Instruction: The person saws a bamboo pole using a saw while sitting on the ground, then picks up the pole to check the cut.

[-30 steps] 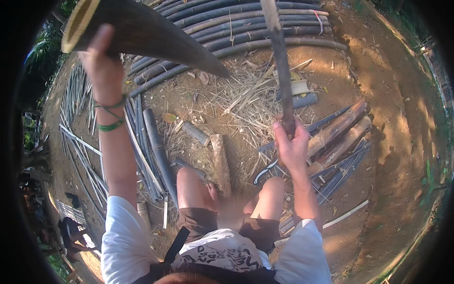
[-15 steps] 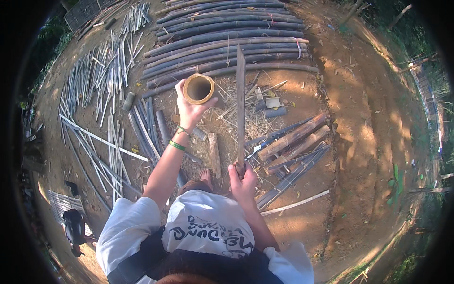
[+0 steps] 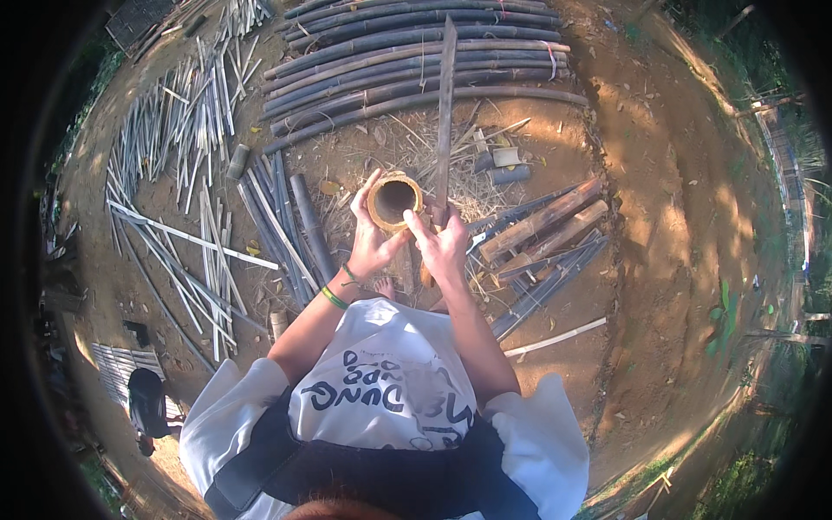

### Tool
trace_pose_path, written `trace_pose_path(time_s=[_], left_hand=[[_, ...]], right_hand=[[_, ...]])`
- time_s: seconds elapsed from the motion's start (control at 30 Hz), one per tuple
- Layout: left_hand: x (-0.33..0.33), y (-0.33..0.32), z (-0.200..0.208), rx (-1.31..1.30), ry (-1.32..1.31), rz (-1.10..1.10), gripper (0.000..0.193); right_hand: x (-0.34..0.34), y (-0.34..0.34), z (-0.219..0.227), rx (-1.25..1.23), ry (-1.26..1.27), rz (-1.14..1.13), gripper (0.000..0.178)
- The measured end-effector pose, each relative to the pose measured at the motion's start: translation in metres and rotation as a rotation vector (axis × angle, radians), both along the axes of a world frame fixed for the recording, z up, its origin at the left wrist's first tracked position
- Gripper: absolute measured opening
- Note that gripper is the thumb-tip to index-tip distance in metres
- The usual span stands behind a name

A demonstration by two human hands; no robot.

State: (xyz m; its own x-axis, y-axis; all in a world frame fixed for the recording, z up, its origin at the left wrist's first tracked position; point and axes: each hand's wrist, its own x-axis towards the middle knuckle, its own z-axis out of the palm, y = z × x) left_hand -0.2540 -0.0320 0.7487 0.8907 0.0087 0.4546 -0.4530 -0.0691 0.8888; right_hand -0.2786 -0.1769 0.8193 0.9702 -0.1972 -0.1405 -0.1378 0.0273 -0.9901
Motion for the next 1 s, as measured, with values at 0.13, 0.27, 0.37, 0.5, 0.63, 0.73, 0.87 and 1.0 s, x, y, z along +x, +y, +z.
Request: trace_pose_path(time_s=[0.13,0.27,0.37,0.5,0.63,0.73,0.87,1.0], left_hand=[[-0.024,0.022,0.001,0.184,-0.067,0.001,0.098],[-0.054,0.03,0.007,0.349,-0.042,0.009,0.093],[-0.066,0.032,0.003,0.328,-0.016,-0.039,0.091],[-0.078,0.029,-0.001,0.331,0.033,-0.031,0.085],[-0.077,0.024,-0.001,0.321,0.057,-0.009,0.078],[-0.059,0.017,0.008,0.295,0.024,0.01,0.081],[-0.03,0.015,0.015,0.269,-0.014,0.03,0.089],[-0.016,0.015,0.021,0.293,-0.003,0.01,0.095]], right_hand=[[-0.034,0.001,-0.013,0.095,0.006,0.014,0.042],[-0.063,-0.003,-0.019,0.104,0.062,0.024,0.044],[-0.076,-0.003,-0.018,0.127,0.098,0.006,0.044],[-0.089,-0.006,-0.022,0.138,0.113,0.001,0.044],[-0.094,-0.008,-0.02,0.07,0.135,-0.007,0.038],[-0.094,-0.012,-0.021,-0.025,0.124,-0.025,0.027],[-0.107,-0.014,-0.001,-0.19,0.069,0.044,0.019],[-0.138,-0.021,0.01,-0.293,0.079,0.094,0.021]])
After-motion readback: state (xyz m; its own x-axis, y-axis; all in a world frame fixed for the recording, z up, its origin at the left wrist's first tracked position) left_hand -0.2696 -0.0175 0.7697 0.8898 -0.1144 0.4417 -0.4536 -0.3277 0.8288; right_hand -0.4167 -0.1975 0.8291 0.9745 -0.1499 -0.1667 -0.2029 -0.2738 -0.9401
